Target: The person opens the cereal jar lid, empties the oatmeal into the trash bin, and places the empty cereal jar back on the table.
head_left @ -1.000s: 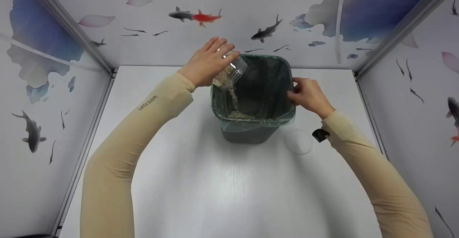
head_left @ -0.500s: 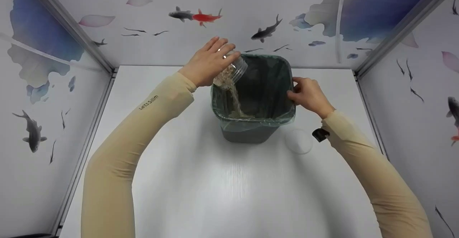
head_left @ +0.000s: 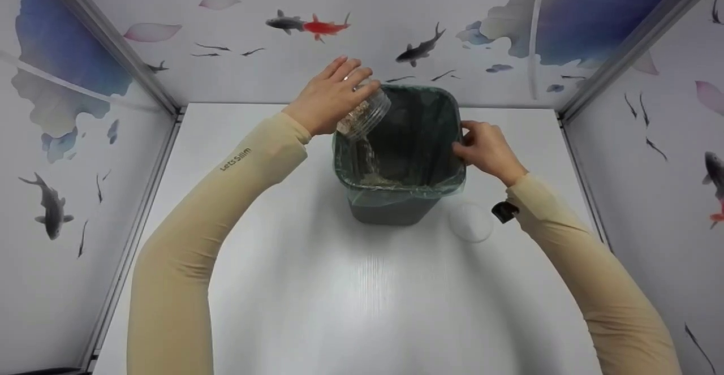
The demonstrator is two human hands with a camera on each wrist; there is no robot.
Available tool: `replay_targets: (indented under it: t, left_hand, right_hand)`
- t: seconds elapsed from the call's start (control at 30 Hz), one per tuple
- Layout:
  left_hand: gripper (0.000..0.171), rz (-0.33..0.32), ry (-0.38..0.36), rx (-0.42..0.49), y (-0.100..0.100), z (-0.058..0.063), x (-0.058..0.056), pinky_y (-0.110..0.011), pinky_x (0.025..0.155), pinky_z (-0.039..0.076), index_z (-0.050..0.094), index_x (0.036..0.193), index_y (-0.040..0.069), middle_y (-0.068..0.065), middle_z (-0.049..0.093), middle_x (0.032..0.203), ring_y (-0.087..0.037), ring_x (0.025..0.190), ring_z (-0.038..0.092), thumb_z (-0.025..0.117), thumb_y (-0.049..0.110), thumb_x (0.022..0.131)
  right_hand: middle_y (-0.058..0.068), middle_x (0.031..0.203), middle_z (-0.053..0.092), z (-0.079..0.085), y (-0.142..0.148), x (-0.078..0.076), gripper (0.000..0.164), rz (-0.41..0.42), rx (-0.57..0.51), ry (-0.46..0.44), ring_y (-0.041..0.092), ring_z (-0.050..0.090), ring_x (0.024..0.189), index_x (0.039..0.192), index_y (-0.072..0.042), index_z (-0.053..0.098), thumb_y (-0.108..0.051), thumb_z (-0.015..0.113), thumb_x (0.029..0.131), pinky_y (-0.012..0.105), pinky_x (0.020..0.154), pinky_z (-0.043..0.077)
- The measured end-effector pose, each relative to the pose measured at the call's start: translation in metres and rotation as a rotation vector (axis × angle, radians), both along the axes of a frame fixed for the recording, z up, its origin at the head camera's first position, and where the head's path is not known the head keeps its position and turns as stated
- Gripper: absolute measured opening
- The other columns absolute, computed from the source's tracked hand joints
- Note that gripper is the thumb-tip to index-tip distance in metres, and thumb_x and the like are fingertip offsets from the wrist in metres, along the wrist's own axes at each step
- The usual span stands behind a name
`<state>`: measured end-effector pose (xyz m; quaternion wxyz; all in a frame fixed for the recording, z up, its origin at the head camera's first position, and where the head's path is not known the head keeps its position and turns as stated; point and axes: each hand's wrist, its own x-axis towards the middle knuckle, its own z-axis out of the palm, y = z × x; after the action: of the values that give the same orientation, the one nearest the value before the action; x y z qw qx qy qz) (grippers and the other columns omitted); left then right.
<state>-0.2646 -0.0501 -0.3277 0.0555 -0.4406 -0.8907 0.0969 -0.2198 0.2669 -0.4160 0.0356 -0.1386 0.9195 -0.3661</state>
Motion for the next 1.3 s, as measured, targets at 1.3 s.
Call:
replay_targets:
  t: [1.3]
  left_hand:
    - [0.081,-0.008,0.099,-0.004,0.005,0.016,-0.002,-0.041,0.116,0.010,0.040,0.142,0.009,-0.017,0.039,0.144,-0.034,0.137,0.029,0.081,0.002,0.073]
  right_hand:
    - [0.021,0.080,0.068,0.001,0.000,0.001,0.042,-0.020,0.004,-0.026,0.014,0.064,0.059,0.127,0.012,0.053,-0.003,0.057,0.088,0.015,0.052,0.049]
